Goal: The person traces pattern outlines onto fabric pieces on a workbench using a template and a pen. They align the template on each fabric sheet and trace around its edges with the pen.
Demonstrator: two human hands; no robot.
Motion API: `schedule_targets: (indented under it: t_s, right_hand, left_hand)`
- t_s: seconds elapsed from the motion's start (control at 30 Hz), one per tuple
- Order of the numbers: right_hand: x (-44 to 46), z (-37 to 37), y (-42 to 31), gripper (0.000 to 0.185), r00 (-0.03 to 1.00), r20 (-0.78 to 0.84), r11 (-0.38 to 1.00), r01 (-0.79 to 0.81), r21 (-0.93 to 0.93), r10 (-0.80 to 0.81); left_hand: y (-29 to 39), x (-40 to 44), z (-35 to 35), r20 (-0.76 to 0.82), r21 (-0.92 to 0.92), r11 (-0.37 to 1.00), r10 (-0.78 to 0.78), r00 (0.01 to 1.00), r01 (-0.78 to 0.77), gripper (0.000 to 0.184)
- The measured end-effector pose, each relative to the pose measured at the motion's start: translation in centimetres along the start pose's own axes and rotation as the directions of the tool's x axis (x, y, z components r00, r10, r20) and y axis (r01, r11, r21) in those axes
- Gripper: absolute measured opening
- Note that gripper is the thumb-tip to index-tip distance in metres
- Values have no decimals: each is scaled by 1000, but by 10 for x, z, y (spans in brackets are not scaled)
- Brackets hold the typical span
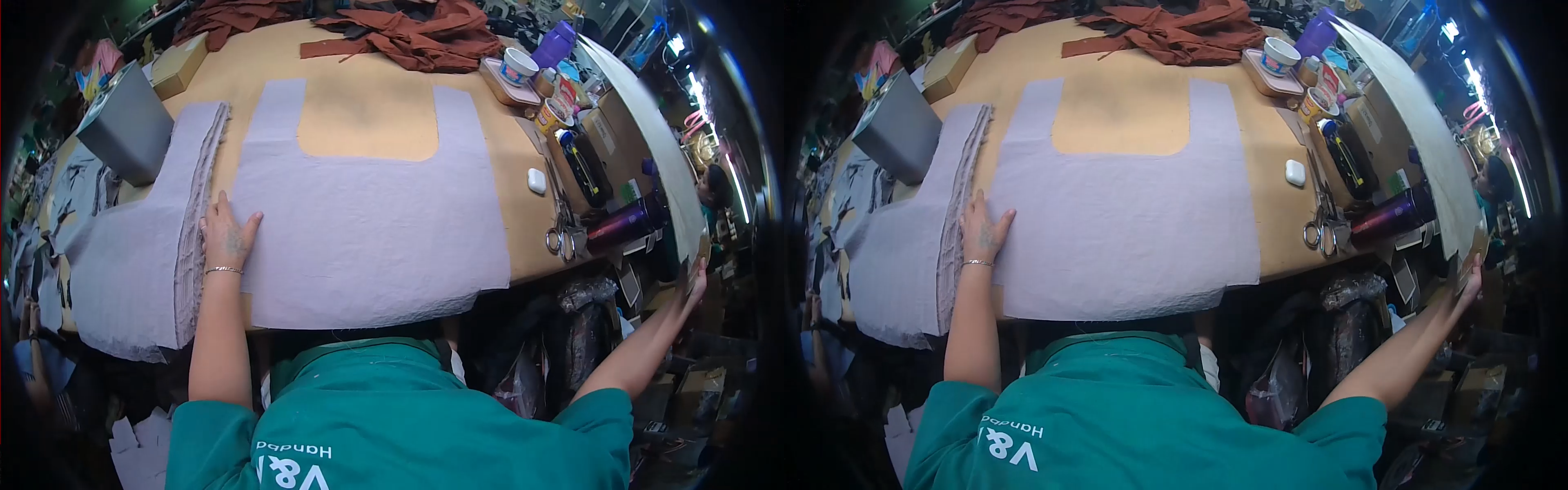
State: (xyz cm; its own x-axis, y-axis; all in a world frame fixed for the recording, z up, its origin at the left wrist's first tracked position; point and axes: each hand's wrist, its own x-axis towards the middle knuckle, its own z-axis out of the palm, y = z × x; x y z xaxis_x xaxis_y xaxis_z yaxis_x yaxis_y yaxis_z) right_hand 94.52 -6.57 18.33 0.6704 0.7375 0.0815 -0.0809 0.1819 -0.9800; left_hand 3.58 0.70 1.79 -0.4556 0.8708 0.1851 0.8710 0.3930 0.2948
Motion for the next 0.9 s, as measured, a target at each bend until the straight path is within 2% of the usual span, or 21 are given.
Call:
schedule_targets:
  t_s: [0.03, 0.1, 0.13, 0.17, 0.2, 0.27, 0.33, 0.37, 0.4, 0.47, 0.5, 0.53, 0.6, 0.67, 0.73, 0.77, 0.8, 0.83, 0.87, 0.9]
  right_hand:
    - [26, -14, 6, 47, 996, 24, 994, -84, 74, 83]
    - [92, -53, 28, 48, 997, -59, 998, -55, -25, 53]
    - [84, -29, 31, 49, 994, -99, 996, -42, -73, 35]
    - [83, 3, 32, 50, 935, -351, 986, -96, -134, 44]
    - [52, 72, 28, 51, 813, -580, 972, -173, -159, 50]
    - [60, 39, 37, 51, 940, -336, 997, -46, 55, 62]
    - [62, 7, 57, 51, 997, -72, 954, 11, 301, 12]
    - [56, 1, 62, 51, 935, 350, 926, -89, 366, -48]
    - [48, -8, 65, 51, 702, 698, 899, -205, 386, -140]
    - [87, -95, 80, 48, 925, 378, 956, -68, 284, -46]
    - [30, -46, 79, 47, 991, -42, 940, 134, 314, -128]
    - [-56, 39, 71, 45, 872, -454, 936, 297, 189, -186]
    - [-160, 126, 84, 40, 657, -668, 876, 481, 13, -351]
    - [-221, 176, 112, 38, 604, -701, 911, 376, -171, -380]
    - [-250, 215, 163, 32, 786, -475, 853, 123, -507, -396]
    - [-265, 257, 174, 23, 895, -263, 900, 260, -350, -361]
    - [-271, 289, 185, 16, 854, 45, 694, 451, -562, -518]
    - [-272, 315, 192, 13, 898, 191, 765, 439, -471, -397]
    - [-261, 335, 205, 16, 893, 284, 813, 439, -381, -349]
    - [-254, 360, 201, 19, 893, 348, 808, 420, -413, -286]
  left_hand:
    - [-2, -1, -3, -3, -23, 1000, 10, 1000, -10, 74]
    - [-6, -2, -6, -12, -65, 997, 31, 999, -32, 76]
    - [-7, -2, -7, -5, -87, 996, 27, 1000, -27, 74]
    - [-7, -3, -9, 2, -109, 994, 24, 1000, -24, 72]
    - [-6, -3, -10, 7, -131, 991, 22, 1000, -21, 70]
    - [-5, -2, -12, 57, -220, 975, 36, 998, -23, 67]
    - [-6, -3, -15, 73, -241, 970, 39, 997, -20, 65]
    - [-5, -3, -13, 65, -222, 975, 35, 997, -20, 64]
    - [-6, -4, -12, 58, -205, 978, 34, 998, -22, 64]
    - [-11, -4, -8, 12, -134, 989, 62, 998, -59, 64]
    - [-11, -3, -7, -11, -101, 992, 79, 997, -79, 64]
    - [-9, -3, -12, 25, -130, 990, 57, 998, -53, 63]
    - [-5, -4, -24, 106, -186, 983, 14, 994, 6, 61]
    - [-12, 2, -16, 133, -157, 988, 21, 991, 0, 61]
    - [-14, 8, -19, 209, -156, 987, -13, 978, 46, 62]
    - [-6, 10, -26, 271, -169, 981, -44, 962, 93, 62]
    - [-2, 13, -31, 331, -181, 974, -71, 941, 137, 62]
    - [-6, 17, -24, 324, -331, 935, -10, 946, 123, 59]
    - [-13, 20, -10, 310, -475, 872, 44, 950, 115, 55]
    - [-20, 20, -3, 287, -609, 785, 87, 954, 112, 52]
